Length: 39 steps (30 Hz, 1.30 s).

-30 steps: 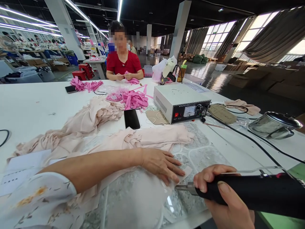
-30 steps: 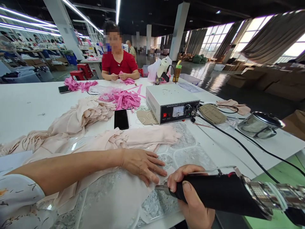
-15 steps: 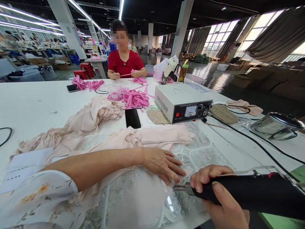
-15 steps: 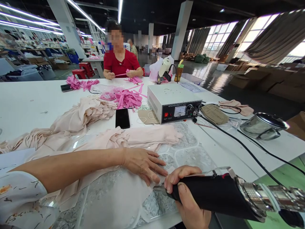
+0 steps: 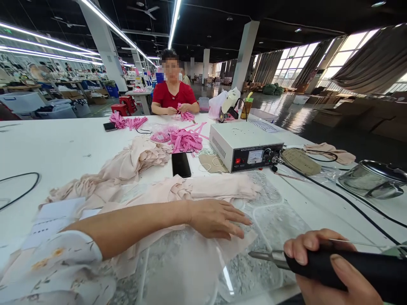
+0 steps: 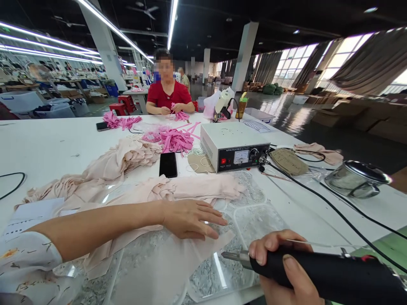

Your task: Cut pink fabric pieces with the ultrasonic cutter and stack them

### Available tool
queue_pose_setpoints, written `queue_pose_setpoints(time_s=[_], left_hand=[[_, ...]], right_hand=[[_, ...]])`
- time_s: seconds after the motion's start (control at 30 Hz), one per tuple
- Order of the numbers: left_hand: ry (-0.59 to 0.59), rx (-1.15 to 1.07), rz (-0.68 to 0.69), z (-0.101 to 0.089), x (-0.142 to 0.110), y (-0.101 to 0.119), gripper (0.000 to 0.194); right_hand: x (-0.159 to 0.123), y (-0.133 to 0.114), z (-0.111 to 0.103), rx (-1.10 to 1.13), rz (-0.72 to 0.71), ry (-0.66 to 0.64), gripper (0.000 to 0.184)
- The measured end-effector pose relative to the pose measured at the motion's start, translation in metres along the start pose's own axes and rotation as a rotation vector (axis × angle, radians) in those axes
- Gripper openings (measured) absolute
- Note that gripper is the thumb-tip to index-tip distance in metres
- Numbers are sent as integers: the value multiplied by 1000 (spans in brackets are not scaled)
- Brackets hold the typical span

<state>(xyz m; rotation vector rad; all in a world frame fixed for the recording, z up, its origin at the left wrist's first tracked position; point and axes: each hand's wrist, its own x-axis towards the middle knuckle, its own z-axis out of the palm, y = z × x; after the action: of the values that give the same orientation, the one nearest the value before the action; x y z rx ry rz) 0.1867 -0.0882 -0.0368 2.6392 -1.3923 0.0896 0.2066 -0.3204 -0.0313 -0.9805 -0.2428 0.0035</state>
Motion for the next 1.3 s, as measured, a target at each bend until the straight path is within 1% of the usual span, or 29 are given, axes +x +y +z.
queue_pose_setpoints(time_s=[0.1,0.13,0.17,0.23,0.27,0.33,0.4,0.47,0.53,0.6,0.63,0.67,0.73,0.77,0.8,0.87,0.93,1.0,1.07,1.13,1.23,1.3], left_hand=[[86,11,-258,-5,-7,34,18],[97,31,-352,-3,-11,48,19],[76,36,-432,0,-15,62,20],[43,49,-538,12,-24,87,26],[34,66,-571,18,-29,95,34],[29,141,-585,29,-36,104,50],[27,198,-549,33,-41,105,55],[11,211,-473,29,-42,100,44],[-28,180,-355,18,-41,95,29],[-74,114,-250,9,-39,91,25],[-82,78,-243,6,-38,90,25],[-73,48,-274,5,-38,89,28],[-40,18,-385,7,-37,88,41],[-39,14,-423,9,-36,86,48],[-59,12,-432,11,-34,84,51],[-144,-3,-377,12,-30,80,48],[-210,-25,-314,10,-25,75,43],[-201,-38,-318,8,-23,73,43],[-139,-31,-381,11,-24,73,48],[-83,-22,-424,17,-27,76,51],[-68,-32,-369,22,-27,77,49],[-82,-45,-325,21,-25,76,47]], right_hand=[[7,4,-5,72,-18,61,13],[9,7,-5,86,-25,66,12],[11,12,-6,94,-34,64,12],[14,21,-4,104,-53,37,13],[16,25,-3,109,-63,16,13],[17,31,-1,110,-77,-34,12],[15,32,-5,99,-76,-70,12],[13,29,-16,75,-49,-88,12],[9,25,-33,37,16,-120,15],[4,19,-49,9,86,-130,18],[2,16,-54,7,114,-120,18],[1,13,-57,15,133,-100,18],[-1,8,-56,53,154,-40,17],[-1,5,-52,78,151,0,17],[-1,3,-47,96,148,49,16],[1,0,-38,123,125,147,15],[4,-2,-32,143,112,215,14],[6,0,-30,167,82,263,13],[8,3,-30,186,32,281,13],[9,9,-32,192,0,264,14],[9,15,-34,203,7,217,15],[8,17,-34,214,10,201,14]])
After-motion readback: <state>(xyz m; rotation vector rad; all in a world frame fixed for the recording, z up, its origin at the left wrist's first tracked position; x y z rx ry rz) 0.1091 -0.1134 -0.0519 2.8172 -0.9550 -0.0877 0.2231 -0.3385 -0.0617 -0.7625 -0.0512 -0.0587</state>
